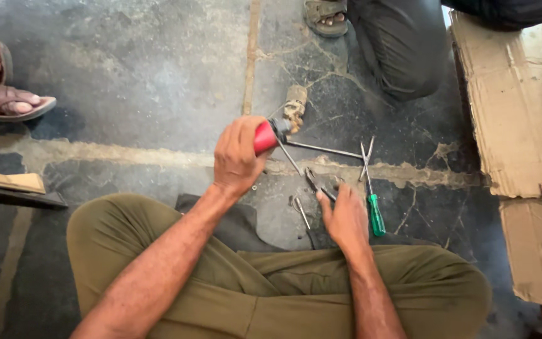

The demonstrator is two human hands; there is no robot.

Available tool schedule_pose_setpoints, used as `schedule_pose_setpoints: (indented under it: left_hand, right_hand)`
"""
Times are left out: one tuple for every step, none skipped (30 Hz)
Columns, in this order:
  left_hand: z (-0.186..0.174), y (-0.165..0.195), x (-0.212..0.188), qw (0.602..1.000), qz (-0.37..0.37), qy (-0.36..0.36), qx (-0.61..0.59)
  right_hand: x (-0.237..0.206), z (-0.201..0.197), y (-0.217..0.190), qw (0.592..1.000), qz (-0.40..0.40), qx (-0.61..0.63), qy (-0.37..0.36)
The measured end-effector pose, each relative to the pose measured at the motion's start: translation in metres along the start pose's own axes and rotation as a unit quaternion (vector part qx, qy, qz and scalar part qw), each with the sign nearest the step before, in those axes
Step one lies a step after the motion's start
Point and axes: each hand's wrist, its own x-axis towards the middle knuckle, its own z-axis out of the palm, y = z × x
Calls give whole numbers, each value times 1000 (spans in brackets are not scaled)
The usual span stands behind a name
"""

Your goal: The person sits on the floor and uses pliers and a screwdriver to disassemble and adjust a small red and black electrical component. They repeatedly strike the object with a hammer and manipulate internal parts with pliers.

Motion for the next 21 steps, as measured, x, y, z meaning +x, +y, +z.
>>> schedule_pose_setpoints:
  left_hand:
    - [-1, 2, -1, 1000, 8, -12, 2]
    - [-1, 5, -2, 999, 32, -26, 6]
    - [-1, 8, -4, 998, 56, -41, 9]
    - [-1, 11, -6, 995, 79, -56, 12]
    - [0, 14, -8, 992, 104, -70, 19]
    - [1, 17, -11, 988, 130, -84, 26]
    - [2, 21, -14, 982, 157, -97, 32]
    - [4, 24, -17, 978, 171, -118, 25]
    - [5, 28, -20, 973, 185, -139, 18]
    - [7, 31, -23, 967, 198, -160, 11]
    - [9, 34, -26, 968, 174, -179, -9]
    - [10, 36, -29, 968, 149, -199, -29]
    - [12, 38, -31, 967, 123, -218, -50]
    - [13, 40, -33, 967, 136, -213, -33]
    - [14, 41, -35, 967, 148, -207, -16]
    - [15, 41, -36, 966, 160, -202, 3]
    - [16, 42, -37, 967, 163, -195, 5]
    - [16, 41, -38, 968, 168, -187, 6]
    - [17, 41, -38, 968, 176, -179, 5]
    - [17, 40, -39, 966, 189, -173, 18]
    - [17, 39, -38, 965, 202, -164, 30]
  right_hand:
    - [0, -2, -2, 994, -20, 106, 24]
    - [0, -5, -5, 976, -39, 210, 47]
    - [-1, -7, -7, 922, 43, 383, -34]
    - [-3, -9, -9, 826, 123, 539, -112]
    - [-5, -10, -11, 691, 199, 671, -184]
    - [-8, -10, -13, 695, 201, 658, -207]
    - [-10, -11, -13, 700, 202, 646, -228]
    - [-13, -10, -13, 704, 202, 634, -249]
    - [-15, -10, -12, 712, 186, 631, -244]
    - [-17, -9, -11, 720, 171, 629, -238]
    - [-19, -9, -10, 728, 156, 626, -233]
    - [-20, -8, -9, 725, 161, 632, -219]
    - [-21, -9, -9, 723, 167, 637, -206]
    - [-21, -9, -10, 721, 173, 642, -194]
    - [-21, -10, -11, 688, 199, 660, -228]
    - [-21, -12, -12, 651, 225, 676, -262]
    - [-20, -14, -14, 611, 250, 690, -296]
    - [-19, -15, -16, 581, 263, 715, -286]
    - [-17, -17, -18, 550, 276, 740, -272]
    - [-16, -19, -19, 519, 289, 763, -255]
    - [-15, -19, -19, 512, 292, 764, -263]
